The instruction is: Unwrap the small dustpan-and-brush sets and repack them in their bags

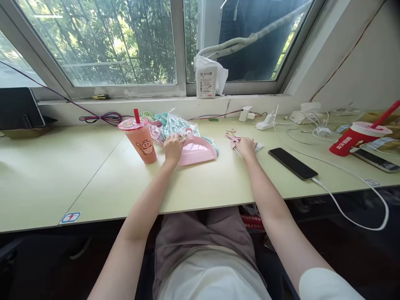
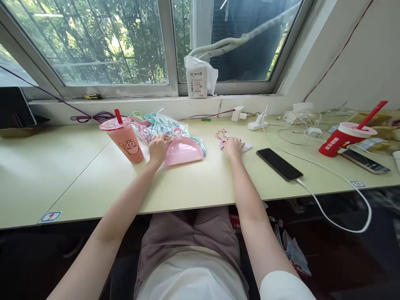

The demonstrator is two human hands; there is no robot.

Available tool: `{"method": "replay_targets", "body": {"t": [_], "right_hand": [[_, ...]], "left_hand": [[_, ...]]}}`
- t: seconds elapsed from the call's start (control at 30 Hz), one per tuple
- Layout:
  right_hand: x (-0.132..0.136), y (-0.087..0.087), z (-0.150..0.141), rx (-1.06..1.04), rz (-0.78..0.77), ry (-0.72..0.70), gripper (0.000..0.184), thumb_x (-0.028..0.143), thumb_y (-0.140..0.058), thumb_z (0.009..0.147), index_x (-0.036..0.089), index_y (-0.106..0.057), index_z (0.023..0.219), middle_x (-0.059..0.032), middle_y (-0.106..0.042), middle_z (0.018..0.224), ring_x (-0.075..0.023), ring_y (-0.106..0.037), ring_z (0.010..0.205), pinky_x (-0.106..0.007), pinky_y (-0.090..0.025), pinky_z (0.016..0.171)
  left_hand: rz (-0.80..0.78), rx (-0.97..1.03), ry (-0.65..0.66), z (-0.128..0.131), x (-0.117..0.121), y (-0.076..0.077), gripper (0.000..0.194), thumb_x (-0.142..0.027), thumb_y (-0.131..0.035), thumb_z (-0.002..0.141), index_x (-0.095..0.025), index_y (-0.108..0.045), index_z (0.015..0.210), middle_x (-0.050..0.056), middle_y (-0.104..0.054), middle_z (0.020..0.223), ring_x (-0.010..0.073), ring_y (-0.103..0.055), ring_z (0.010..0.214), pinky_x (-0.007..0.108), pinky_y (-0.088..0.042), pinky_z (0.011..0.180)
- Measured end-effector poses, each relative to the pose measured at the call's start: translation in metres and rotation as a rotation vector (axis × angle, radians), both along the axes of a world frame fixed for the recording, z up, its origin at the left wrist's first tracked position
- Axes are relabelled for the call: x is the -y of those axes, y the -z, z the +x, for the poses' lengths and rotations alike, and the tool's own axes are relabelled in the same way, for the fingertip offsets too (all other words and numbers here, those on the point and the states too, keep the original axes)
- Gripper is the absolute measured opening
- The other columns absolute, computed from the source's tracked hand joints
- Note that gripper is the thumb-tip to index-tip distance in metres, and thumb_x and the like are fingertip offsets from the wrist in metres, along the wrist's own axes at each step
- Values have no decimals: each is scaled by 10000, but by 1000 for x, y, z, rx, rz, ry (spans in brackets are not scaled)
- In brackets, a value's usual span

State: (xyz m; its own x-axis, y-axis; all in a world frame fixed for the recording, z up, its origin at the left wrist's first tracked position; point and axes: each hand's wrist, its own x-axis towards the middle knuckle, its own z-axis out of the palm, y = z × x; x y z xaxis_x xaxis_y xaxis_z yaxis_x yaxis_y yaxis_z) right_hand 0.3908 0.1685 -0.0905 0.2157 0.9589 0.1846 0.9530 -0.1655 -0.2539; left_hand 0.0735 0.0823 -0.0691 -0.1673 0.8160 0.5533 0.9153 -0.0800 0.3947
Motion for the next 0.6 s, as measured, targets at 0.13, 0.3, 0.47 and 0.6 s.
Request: {"method": "replay_targets", "body": {"t": [0.13,0.3,0.47,0.6], "right_hand": [[-4,0,4,-19,12,15,421,344,-502,984,130,-674,1303,-198,-633,1377,-349,-478,1328,-478,-323,1059],[-5,-8,10,-94,-61,-19,311,310,-580,946,232,-741,1201,-117,-719,1267,-289,-596,1229,-442,-357,1040],[-3,-19,11,-112,-181,-141,320,242,-610,920,288,-746,1206,-54,-726,1287,-237,-633,1223,-360,-438,983],[3,-22,2,-51,-206,-183,343,368,-715,890,277,-736,1220,-60,-724,1286,-249,-641,1208,-333,-464,940]], "left_hand": [[-146,-62,-66,-5,-3,3,134,-317,-645,924,-194,-697,909,184,-678,1096,393,-546,1182,535,-465,994],[17,99,-46,-6,-6,2,149,-272,-560,935,-217,-656,836,166,-668,1043,372,-555,1130,525,-463,965],[246,508,21,2,-10,-1,81,-211,-485,941,-237,-530,879,72,-663,938,246,-620,954,396,-484,901],[294,740,62,7,-11,-2,62,-236,-438,982,-244,-499,989,10,-625,827,173,-604,753,308,-476,755]]}}
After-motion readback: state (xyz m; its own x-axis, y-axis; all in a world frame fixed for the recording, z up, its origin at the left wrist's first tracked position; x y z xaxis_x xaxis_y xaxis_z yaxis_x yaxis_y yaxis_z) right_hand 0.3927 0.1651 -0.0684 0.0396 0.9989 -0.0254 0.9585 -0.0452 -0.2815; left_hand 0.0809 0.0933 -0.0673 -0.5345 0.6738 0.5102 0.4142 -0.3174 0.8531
